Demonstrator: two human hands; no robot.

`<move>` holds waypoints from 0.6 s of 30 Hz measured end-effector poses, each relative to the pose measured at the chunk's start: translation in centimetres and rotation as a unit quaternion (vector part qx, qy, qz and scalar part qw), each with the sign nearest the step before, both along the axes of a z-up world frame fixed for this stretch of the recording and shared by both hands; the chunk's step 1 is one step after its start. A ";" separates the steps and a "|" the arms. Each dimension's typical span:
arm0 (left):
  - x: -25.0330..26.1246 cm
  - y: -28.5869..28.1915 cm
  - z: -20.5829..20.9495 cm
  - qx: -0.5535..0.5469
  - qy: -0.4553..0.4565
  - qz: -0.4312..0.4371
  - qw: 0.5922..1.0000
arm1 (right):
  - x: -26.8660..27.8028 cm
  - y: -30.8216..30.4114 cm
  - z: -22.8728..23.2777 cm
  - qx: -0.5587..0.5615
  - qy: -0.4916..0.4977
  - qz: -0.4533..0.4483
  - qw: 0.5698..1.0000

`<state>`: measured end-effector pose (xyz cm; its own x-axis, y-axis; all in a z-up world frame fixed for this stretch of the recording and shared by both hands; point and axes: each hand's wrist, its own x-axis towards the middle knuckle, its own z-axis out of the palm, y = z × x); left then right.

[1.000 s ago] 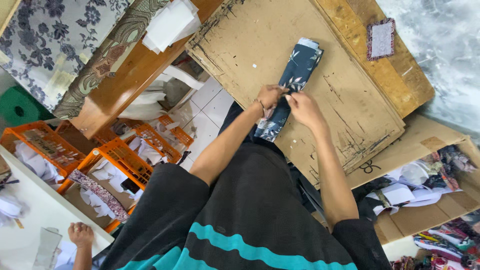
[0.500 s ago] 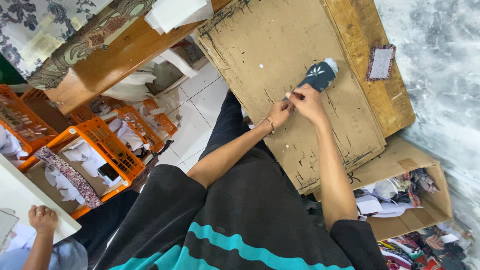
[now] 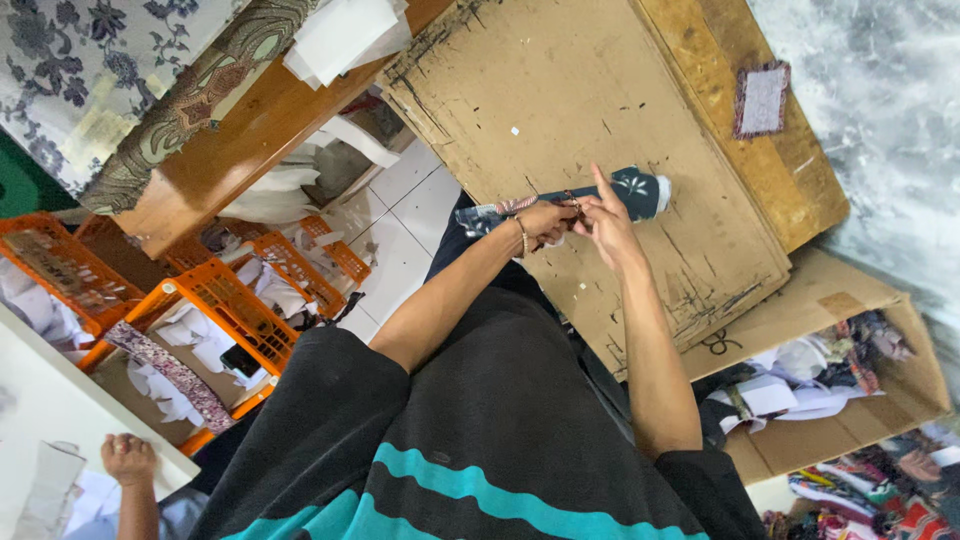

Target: The person folds a dark blue floral-patterned garment on a wooden table, places it in a box, then unfolds it again. They insert white paper strips between layers of the fabric and smooth it out.

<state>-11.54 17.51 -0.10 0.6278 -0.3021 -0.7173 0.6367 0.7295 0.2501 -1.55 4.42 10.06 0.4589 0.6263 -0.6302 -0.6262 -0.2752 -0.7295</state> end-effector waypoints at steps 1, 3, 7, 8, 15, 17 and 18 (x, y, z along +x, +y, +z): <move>0.1 0.1 0.6 0.023 -0.005 -0.018 1.000 | -0.3 0.0 -0.4 -0.038 -0.056 0.017 0.998; 0.3 0.2 2.1 0.084 -0.005 -0.051 0.995 | -0.7 -0.6 -1.2 -0.109 -0.179 0.069 0.975; 0.4 0.0 4.1 0.189 0.002 -0.104 0.977 | -1.2 -2.0 -2.3 -0.123 -0.299 0.144 0.935; 0.3 0.0 4.3 0.203 0.000 -0.115 0.972 | -1.3 -2.3 -2.4 -0.097 -0.295 0.147 0.939; -1.0 0.2 2.0 0.068 0.030 -0.063 0.995 | -2.5 -2.9 -1.5 -0.061 -0.086 0.042 0.994; -1.4 0.2 1.1 0.014 0.034 -0.062 0.997 | -3.2 -2.9 -1.3 -0.028 -0.023 0.013 0.999; -1.8 0.1 0.7 0.006 0.031 -0.053 0.998 | -3.5 -2.9 -1.4 -0.034 -0.018 -0.019 0.999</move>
<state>-13.31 17.61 0.57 0.5467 -0.3547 -0.7585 0.7243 0.6549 0.2157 -5.08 1.54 8.70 0.5040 0.5647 -0.6536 -0.6108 -0.3020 -0.7319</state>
